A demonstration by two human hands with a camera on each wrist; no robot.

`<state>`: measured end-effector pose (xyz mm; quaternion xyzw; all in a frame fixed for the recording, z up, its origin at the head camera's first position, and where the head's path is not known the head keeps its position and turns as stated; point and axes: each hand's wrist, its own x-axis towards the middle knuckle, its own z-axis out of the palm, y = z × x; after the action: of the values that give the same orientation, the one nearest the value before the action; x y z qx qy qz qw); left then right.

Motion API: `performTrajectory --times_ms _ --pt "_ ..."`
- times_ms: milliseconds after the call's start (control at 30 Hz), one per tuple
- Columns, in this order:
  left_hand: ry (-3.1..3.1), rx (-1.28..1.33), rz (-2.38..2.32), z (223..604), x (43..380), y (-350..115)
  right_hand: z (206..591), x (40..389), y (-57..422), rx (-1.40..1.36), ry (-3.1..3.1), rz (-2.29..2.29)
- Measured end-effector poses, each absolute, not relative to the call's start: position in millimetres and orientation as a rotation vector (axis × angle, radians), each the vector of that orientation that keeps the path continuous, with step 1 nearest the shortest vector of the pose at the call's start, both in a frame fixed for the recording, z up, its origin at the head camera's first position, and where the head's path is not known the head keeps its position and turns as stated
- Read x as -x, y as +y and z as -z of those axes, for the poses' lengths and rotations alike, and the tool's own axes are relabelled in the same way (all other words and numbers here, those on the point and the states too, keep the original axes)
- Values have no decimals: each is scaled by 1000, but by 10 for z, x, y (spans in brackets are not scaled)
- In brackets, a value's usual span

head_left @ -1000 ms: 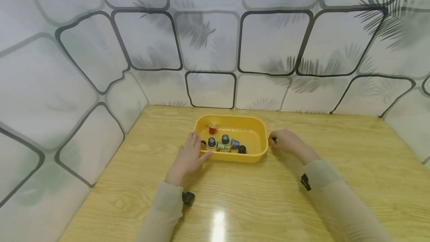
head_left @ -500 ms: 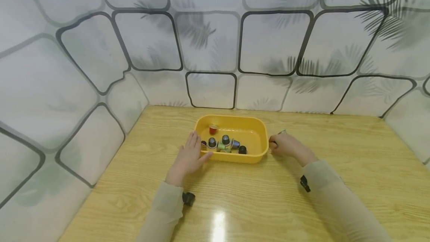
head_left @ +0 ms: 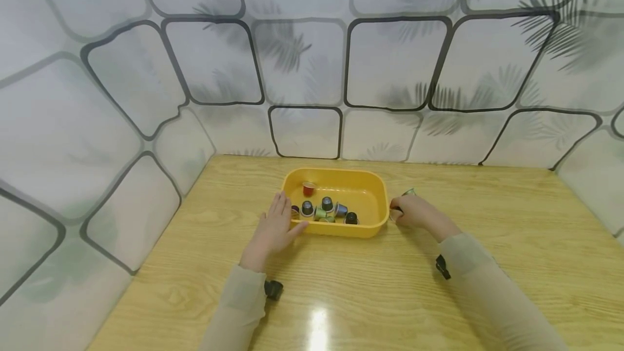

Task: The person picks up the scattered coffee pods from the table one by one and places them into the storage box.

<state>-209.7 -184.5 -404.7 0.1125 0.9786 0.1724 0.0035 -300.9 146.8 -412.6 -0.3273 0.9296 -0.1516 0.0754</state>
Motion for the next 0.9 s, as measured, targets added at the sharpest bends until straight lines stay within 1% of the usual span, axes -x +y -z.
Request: performTrajectory --times_ms 333,433,667,900 --pt "3063 -346 -527 4068 2097 -1843 4050 2964 1503 891 2822 421" --pt "3061 -343 -529 4074 2096 -1843 3999 2951 1508 906 2841 403" --pt "3069 -352 -533 4082 2103 -1847 3852 2961 1514 1042 2903 361" --pt "3069 -353 -538 4090 2110 -1851 3713 2896 1438 1073 2916 384"
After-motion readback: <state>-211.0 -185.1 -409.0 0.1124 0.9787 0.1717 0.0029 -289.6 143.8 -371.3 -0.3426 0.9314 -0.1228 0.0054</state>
